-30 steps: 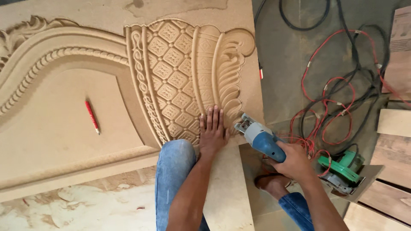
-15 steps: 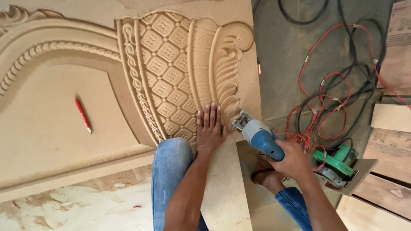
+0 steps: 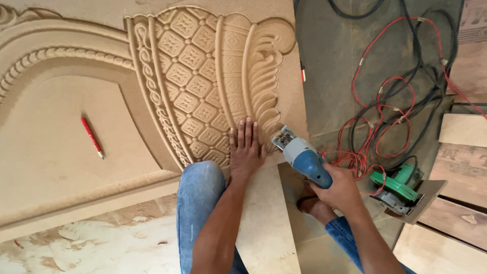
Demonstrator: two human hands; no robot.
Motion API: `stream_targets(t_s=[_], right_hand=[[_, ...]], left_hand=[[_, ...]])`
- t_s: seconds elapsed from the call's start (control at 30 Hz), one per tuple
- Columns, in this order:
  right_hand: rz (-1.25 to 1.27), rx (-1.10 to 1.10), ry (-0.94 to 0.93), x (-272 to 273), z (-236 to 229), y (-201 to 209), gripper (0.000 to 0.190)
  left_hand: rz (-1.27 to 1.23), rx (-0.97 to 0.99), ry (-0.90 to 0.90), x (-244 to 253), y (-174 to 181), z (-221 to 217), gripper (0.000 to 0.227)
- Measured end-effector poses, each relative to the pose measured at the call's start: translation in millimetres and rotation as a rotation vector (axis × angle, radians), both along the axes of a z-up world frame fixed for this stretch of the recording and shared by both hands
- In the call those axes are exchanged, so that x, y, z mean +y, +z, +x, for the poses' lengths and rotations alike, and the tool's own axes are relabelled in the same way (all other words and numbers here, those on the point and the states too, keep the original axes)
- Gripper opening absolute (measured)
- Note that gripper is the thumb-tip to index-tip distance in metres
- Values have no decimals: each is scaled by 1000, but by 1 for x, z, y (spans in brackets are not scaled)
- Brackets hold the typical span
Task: The person uses a handheld electric carving tool to shape and refine the edges of an ornate wooden panel. They guide the tool along the carved patterns while stabilizing the panel with their other hand.
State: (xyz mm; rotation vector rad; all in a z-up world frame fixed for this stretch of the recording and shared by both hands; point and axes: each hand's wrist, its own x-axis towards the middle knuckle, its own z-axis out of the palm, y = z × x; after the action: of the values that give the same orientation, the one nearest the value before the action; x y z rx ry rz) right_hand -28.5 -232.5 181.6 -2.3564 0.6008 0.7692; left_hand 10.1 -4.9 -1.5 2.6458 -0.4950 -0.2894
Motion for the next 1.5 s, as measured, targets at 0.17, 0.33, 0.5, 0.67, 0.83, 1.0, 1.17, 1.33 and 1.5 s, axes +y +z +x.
stream_targets(t_s=[0.17,0.33,0.5,0.67,0.83,1.0,1.17,1.33,1.5], right_hand=[[14,-84,-31,5,-2,0,44],[32,-97,-47,7,-5,-2,35],[53,-137,-81,9,-9,-4,35],[73,-156,-84,11,-8,-4,32],[36,-154,-76,15,-6,1,31],[74,-121,-155,22,-2,6,29],[78,-73,-239,30,-2,9,24],[52,-13,-293,35,-4,6,23],[84,-100,-293,37,-7,4,23]], left_hand=[[3,6,-10,0,1,1,80],[27,-19,-17,0,-1,0,79],[23,-7,-14,0,-2,0,79],[58,-18,-35,0,0,2,78],[51,-27,-32,0,0,2,77],[60,-31,-31,0,0,1,77],[61,-29,-31,-1,1,2,77],[60,-9,-28,-2,1,1,78],[58,-4,-31,-1,0,1,79]])
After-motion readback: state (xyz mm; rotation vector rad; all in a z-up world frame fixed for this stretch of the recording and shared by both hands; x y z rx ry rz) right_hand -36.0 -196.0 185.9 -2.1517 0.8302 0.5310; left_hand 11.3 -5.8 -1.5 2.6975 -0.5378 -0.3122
